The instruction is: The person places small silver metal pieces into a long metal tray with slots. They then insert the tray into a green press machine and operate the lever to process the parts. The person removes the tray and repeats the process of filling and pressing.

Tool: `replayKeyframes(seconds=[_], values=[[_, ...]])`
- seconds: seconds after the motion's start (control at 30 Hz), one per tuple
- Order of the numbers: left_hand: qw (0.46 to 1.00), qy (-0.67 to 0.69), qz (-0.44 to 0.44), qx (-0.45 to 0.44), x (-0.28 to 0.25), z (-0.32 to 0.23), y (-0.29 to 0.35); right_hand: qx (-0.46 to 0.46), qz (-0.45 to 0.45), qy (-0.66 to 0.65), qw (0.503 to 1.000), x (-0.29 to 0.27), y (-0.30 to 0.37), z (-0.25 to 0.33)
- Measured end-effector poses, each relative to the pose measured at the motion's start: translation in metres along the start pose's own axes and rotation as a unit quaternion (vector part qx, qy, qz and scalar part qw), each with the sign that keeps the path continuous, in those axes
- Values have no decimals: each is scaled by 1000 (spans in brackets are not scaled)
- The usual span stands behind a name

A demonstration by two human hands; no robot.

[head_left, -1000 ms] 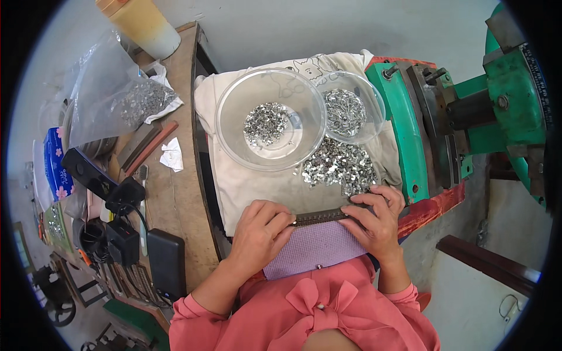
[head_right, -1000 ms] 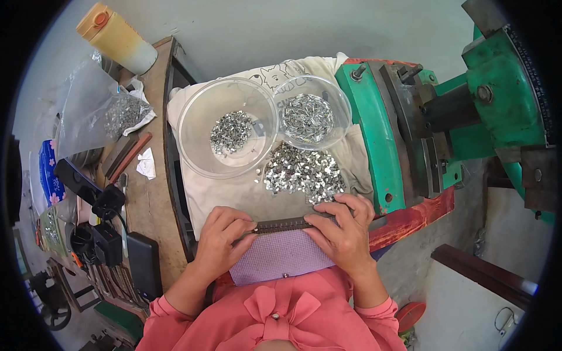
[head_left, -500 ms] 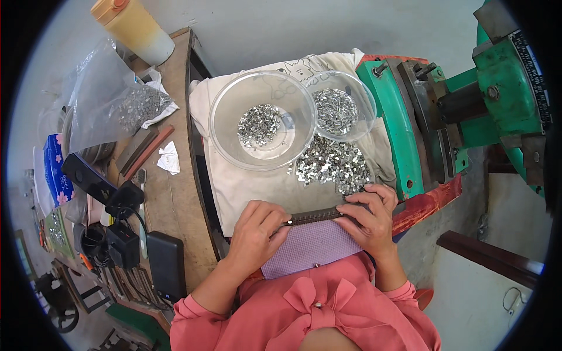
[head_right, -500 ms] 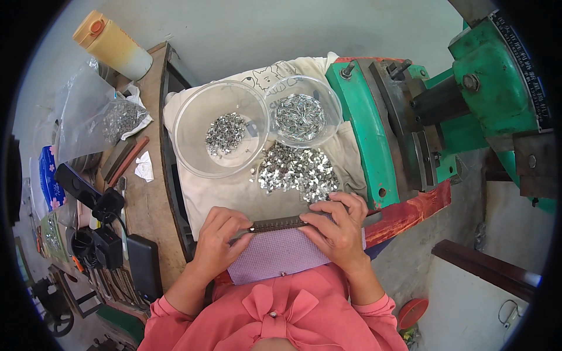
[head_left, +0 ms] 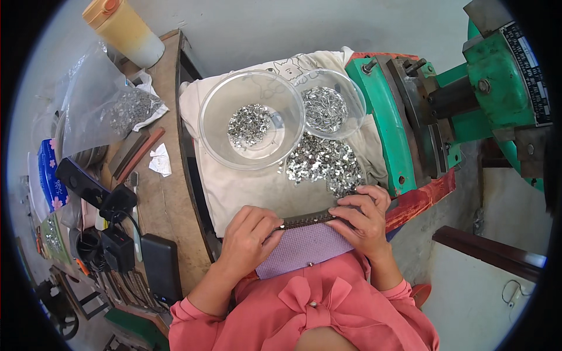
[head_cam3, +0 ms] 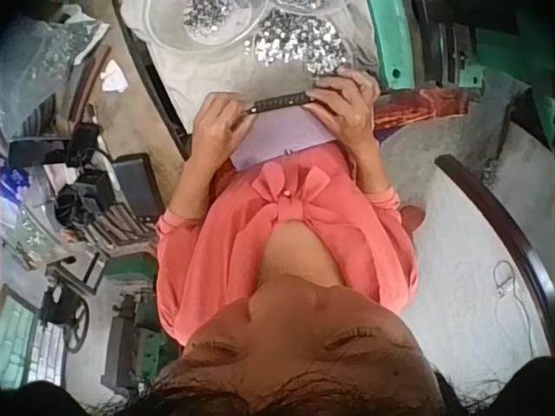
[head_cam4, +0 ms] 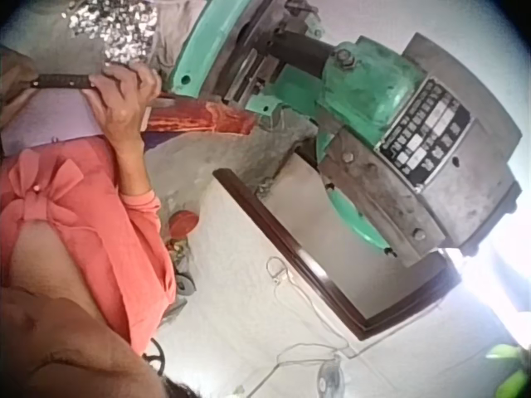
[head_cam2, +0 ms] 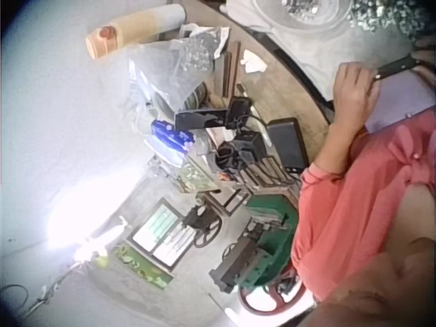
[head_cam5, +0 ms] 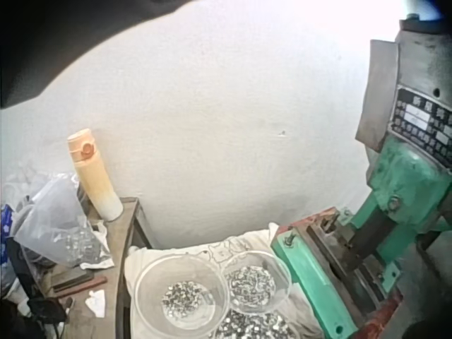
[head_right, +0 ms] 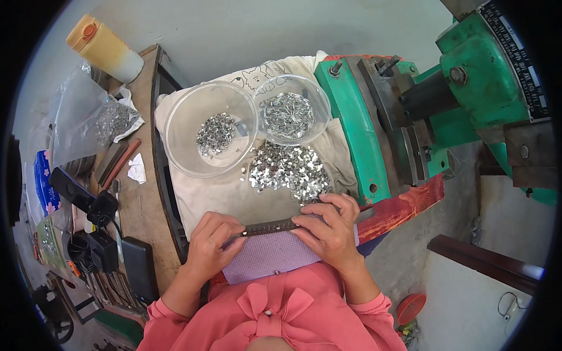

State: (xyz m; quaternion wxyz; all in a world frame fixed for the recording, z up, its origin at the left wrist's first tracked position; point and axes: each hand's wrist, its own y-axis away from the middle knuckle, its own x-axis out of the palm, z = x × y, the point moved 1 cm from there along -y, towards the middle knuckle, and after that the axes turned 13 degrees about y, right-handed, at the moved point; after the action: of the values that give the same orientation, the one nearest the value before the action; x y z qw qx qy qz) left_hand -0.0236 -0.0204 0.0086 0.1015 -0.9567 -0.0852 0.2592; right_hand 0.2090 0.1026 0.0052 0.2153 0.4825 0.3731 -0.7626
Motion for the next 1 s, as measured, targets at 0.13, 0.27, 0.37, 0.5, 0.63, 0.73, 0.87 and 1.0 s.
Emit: replayKeyframes(seconds=[0.13, 0.27, 0.37, 0.5, 0.63, 0.73, 0.87, 1.0], values=[[1000, -28, 11, 8, 0, -2, 0, -2, 4, 7, 1000, -1, -1, 1], [999, -40, 11, 10, -1, -4, -1, -8, 2, 10, 1000, -2, -2, 2], [998, -52, 1, 19, -2, -6, 0, -19, -4, 11, 1000, -4, -3, 3], [997, -68, 0, 28, -1, -5, 2, -22, -1, 16, 1000, -4, -3, 4], [997, -76, -3, 33, -1, -7, 2, -22, -2, 15, 1000, -4, -2, 4], [995, -89, -3, 42, 0, -9, 3, -8, 6, 1, 1000, -3, 0, 3], [994, -100, 0, 50, 2, -9, 5, -12, 5, 5, 1000, -3, 0, 3], [994, -103, 7, 44, 2, -8, 5, -8, 7, 1, 1000, -3, -1, 3]])
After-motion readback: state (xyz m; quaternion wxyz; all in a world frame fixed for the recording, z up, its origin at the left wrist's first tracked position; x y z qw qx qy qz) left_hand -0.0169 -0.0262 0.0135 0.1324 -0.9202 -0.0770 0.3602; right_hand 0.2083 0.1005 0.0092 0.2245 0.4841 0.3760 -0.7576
